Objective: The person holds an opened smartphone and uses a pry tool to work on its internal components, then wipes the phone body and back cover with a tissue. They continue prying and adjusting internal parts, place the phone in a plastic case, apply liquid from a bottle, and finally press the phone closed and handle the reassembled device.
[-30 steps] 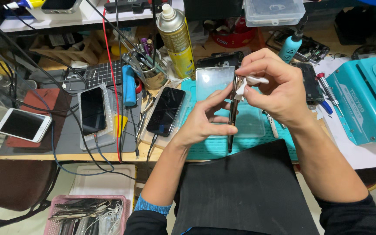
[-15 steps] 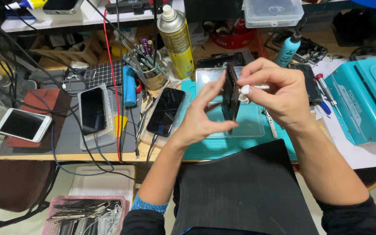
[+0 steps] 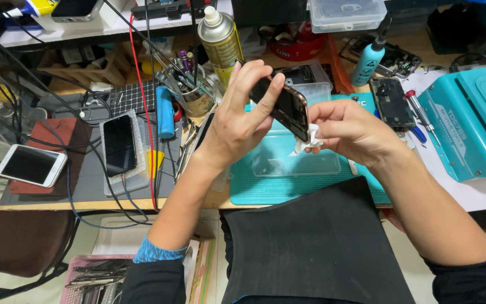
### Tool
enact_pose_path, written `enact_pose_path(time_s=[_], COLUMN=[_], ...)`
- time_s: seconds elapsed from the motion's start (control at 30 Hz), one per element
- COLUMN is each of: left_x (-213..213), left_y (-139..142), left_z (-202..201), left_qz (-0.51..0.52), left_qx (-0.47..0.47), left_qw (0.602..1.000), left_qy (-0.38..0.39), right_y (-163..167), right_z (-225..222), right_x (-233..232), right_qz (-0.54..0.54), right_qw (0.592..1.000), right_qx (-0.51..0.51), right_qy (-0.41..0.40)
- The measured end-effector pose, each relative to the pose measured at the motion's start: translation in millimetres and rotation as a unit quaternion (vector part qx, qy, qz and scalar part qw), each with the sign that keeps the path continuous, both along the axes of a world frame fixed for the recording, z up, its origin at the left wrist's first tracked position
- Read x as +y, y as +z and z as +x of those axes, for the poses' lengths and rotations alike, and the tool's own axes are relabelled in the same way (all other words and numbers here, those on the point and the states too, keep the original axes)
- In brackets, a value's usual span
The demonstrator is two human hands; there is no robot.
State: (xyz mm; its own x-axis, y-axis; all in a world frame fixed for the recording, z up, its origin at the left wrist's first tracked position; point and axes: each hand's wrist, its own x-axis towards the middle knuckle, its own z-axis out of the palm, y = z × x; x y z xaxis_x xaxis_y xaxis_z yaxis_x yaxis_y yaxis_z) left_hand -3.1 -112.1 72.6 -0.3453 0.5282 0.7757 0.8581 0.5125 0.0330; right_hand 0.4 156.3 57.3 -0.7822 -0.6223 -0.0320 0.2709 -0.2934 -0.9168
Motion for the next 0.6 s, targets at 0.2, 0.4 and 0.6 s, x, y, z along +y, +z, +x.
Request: enact_pose_path(time_s=[0.2, 0.4, 0.6], left_x=[3, 1, 0], left_y=[-3, -7, -3], left_z=[-8, -11, -8], left_qz=[0.007, -0.001, -0.023], left_qx=[0.036, 0.06, 0.071], left_qw=[0.999, 0.998, 0.997], left_qy=[-0.007, -0.01, -0.028], right_y=[-6, -12, -12], right_z=[-4, -5, -4], right_x=[-1, -7, -15], right_qz=[0.021, 0.021, 0.066], right_qw=[1.0, 1.0, 0.996], right_qx=[0.005, -0.023, -0.037], right_qy=[-0.005, -0.004, -0.037])
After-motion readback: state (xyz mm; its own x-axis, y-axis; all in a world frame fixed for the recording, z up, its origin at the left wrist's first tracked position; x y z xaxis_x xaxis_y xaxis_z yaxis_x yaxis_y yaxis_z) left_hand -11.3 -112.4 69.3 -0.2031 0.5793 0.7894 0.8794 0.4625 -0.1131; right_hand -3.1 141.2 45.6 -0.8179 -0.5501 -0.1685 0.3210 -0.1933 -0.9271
